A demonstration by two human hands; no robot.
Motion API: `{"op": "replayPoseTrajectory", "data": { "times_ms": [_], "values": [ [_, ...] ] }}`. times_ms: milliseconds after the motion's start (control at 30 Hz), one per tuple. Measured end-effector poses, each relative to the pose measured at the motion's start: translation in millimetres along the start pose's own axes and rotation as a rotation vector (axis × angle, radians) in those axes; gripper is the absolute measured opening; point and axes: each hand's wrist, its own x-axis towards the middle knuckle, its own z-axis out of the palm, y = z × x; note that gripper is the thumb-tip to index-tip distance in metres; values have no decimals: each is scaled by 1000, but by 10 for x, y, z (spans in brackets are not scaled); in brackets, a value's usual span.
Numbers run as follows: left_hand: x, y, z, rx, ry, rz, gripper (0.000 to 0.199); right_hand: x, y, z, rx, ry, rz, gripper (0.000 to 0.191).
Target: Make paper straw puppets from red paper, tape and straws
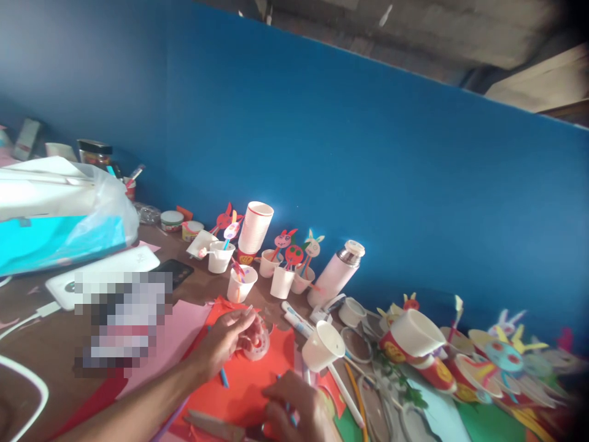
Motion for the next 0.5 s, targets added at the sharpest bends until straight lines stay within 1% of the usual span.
{"op": "replayPoseTrajectory", "data": {
  "times_ms": [67, 100, 133, 200, 267, 300, 367, 433, 500],
  "values": [
    [-43, 19, 32, -1, -64, 22, 47, 196, -76, -45, 41, 41, 67, 17],
    [-62, 26, 45, -1, -104, 36, 47, 299, -110, -54, 126, 61, 157, 20],
    [-75, 29, 55, -1, -130, 45, 47, 399, -143, -49, 218, 59, 200, 25],
    [-80, 16, 58, -2, -131, 46, 46, 573, -203, -3, 418, 62, 214, 38],
    [-61, -16, 41, -3, -94, 54, 47, 696, -253, 77, 602, 94, 231, 42],
    [-46, -33, 29, 0, -79, 63, 48, 738, -272, 119, 670, 114, 246, 41],
    [-21, -61, 3, 20, -55, 79, 49, 787, -293, 185, 728, 159, 276, 38],
    [-8, -72, -14, 50, -30, 78, 50, 806, -293, 216, 710, 193, 294, 37],
    [-8, -68, -21, 83, -25, 77, 50, 807, -284, 212, 669, 197, 304, 37]
  ]
}}
